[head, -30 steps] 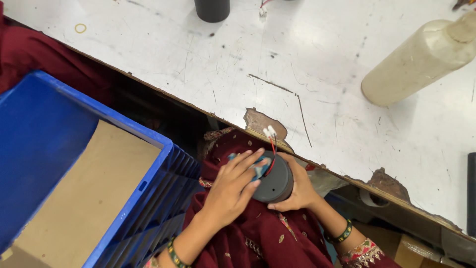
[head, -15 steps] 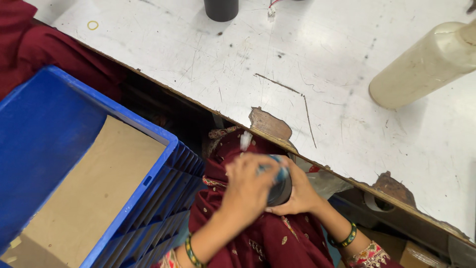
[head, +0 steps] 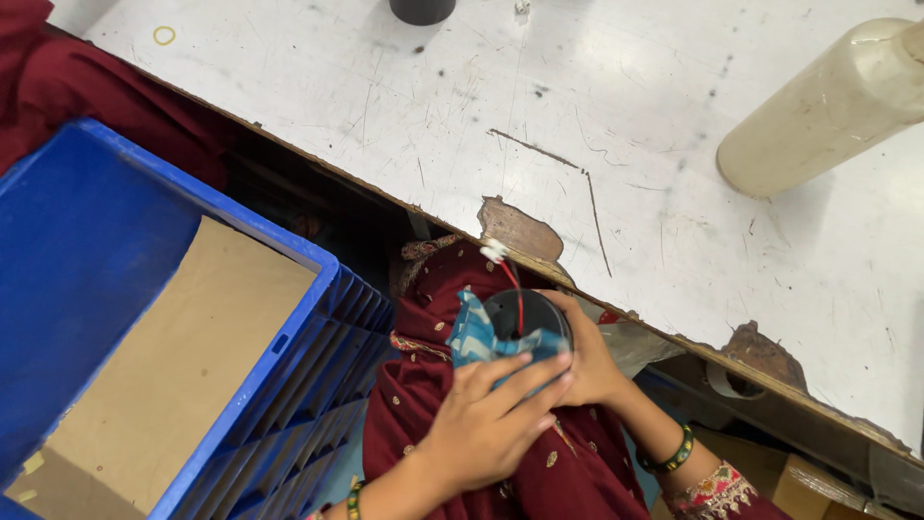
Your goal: The person wipes the exterior and interior of several black cylindrical objects using a blue patterned cloth. They handle each cylinder one at a time, rotating it to clean all sides, and place the cleaned items on a white table.
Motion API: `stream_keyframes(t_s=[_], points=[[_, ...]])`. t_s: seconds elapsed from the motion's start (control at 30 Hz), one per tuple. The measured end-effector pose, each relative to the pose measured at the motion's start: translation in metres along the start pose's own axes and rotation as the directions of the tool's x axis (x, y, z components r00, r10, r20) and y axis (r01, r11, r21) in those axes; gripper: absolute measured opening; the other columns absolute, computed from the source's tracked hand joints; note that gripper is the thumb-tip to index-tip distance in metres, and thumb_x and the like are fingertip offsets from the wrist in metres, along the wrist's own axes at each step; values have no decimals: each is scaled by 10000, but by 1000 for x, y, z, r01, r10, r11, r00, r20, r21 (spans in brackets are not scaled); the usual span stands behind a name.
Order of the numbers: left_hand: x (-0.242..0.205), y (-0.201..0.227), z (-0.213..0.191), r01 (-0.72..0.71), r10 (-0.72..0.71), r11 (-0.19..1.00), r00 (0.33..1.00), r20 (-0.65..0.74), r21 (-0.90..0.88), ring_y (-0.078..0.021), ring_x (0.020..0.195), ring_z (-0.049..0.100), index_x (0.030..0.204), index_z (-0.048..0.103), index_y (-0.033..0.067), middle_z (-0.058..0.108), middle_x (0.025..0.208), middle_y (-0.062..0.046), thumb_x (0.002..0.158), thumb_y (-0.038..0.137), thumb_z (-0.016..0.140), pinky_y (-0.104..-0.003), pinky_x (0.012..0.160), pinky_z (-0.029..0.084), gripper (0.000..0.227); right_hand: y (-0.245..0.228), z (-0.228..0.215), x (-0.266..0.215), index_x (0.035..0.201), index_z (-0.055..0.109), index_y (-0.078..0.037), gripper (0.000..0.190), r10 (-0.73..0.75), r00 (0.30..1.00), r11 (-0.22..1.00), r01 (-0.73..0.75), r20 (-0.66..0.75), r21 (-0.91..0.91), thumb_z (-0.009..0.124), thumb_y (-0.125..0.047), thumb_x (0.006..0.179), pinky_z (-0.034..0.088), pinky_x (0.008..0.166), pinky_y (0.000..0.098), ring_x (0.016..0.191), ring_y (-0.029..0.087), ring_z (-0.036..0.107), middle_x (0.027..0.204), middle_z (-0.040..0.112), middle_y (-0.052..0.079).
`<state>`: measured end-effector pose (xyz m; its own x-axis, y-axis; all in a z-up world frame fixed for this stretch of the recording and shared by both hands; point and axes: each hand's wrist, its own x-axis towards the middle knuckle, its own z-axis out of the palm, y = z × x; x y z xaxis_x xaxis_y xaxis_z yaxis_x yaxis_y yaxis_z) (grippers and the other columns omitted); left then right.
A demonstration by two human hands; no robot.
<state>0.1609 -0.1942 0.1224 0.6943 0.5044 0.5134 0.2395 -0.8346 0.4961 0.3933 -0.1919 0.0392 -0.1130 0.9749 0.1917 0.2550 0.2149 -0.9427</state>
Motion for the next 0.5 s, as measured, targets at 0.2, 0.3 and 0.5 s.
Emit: stream_keyframes(t_s=[0.2,0.3,0.5], points=[[-27,-57,2,59,-117,885,988,-97,-461,-271,1344,586,1318,659,73,708,1359,-49,1071,415,373,-406,1177,346,509,-6,-5,1,1480,379,-9,1148,-66,996,997,64,58,36,962,-390,567,492,1115,399,1295,261,614,1382,595,164],[-5,-78,13,141,-280,695,956,-84,-705,-280,1297,646,1337,478,40,713,1336,-72,1077,456,377,-421,1200,387,500,-5,-6,4,1492,356,1,1165,-104,991,993,98,88,66,970,-378,577,488,1116,399,1298,262,606,1400,583,168],[52,-82,15,36,-44,780,999,3,-625,-312,1439,561,1389,399,-6,722,1338,-61,1113,453,359,-469,1280,358,538,5,-14,-7,1525,285,5,1278,-101,992,995,101,72,-8,980,-392,528,457,1108,423,1333,279,542,1437,496,173]])
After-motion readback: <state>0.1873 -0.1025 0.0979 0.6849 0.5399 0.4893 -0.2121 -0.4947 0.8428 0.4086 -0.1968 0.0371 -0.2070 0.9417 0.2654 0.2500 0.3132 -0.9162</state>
